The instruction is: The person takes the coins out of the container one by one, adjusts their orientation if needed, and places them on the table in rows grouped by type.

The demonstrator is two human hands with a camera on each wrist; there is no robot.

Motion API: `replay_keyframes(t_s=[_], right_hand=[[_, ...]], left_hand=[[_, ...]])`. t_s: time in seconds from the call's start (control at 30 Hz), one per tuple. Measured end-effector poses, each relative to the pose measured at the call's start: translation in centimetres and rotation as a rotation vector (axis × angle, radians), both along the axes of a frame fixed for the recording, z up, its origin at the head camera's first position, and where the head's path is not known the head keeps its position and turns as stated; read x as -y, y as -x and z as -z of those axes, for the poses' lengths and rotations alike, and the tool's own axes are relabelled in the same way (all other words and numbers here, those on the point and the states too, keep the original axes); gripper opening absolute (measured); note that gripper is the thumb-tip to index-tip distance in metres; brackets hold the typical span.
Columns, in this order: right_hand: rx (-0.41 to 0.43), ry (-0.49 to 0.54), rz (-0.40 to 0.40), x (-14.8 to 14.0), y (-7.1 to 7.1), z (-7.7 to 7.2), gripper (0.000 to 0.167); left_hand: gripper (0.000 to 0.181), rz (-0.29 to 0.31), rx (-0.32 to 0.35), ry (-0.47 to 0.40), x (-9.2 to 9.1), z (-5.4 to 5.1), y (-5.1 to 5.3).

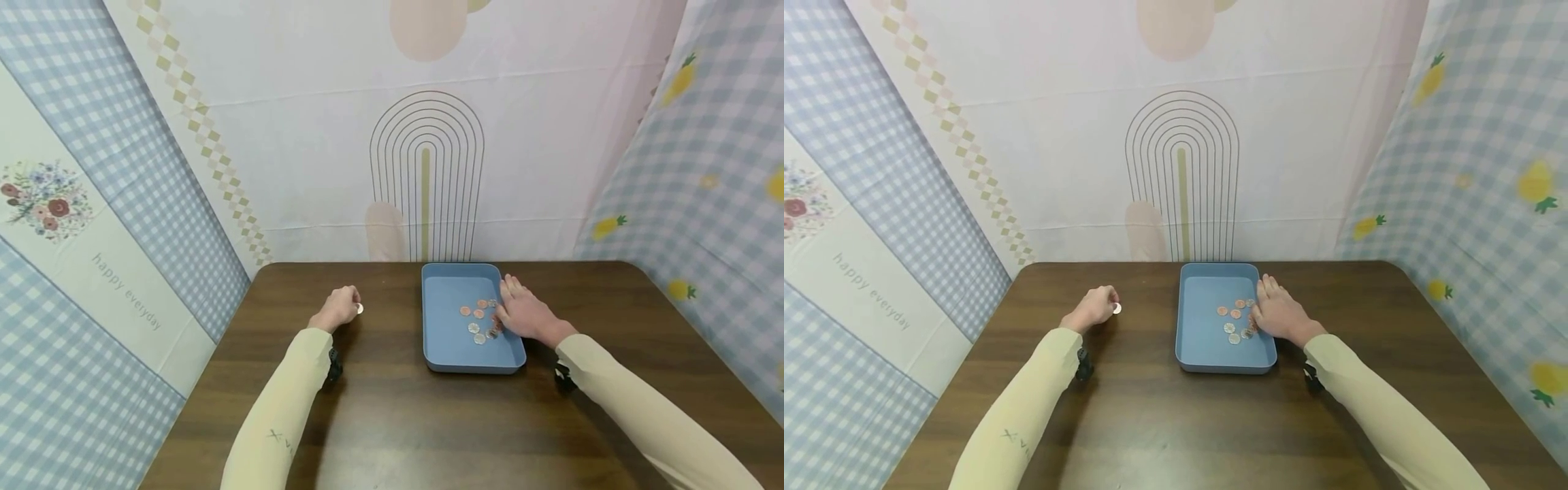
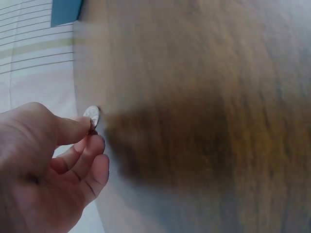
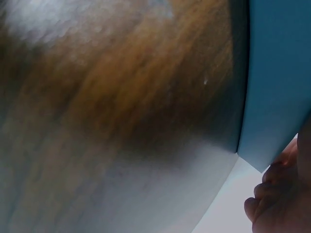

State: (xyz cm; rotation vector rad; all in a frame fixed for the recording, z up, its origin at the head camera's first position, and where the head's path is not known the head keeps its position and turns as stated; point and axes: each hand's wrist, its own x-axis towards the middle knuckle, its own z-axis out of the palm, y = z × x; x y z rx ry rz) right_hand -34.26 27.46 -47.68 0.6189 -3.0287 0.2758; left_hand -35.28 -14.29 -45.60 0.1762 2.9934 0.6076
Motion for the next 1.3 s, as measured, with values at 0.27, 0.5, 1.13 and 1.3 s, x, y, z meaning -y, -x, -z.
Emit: replay_keyframes(t_s=[0.27,0.5,1.13,1.3], right_hand=[[-0.024,-0.008,-0.011,-0.1,0.3,0.3,0.063],[-0.035,-0.015,-0.018,0.1,0.3,0.1,0.060],[-0.074,-0.040,-0.030,-0.3,0.5,0.3,0.057],[-0.076,-0.041,-0.027,-0.3,0.6,0.6,0.057]], left_hand=[[0.011,0.005,0.009,0.044,-0.1,0.0,-0.4],[0.012,-0.004,-0.010,0.096,-0.3,0.0,-0.3],[0.021,0.052,-0.170,0.130,-5.1,-2.8,-0.1],[0.019,0.079,-0.200,0.124,-6.5,-3.2,-0.3]])
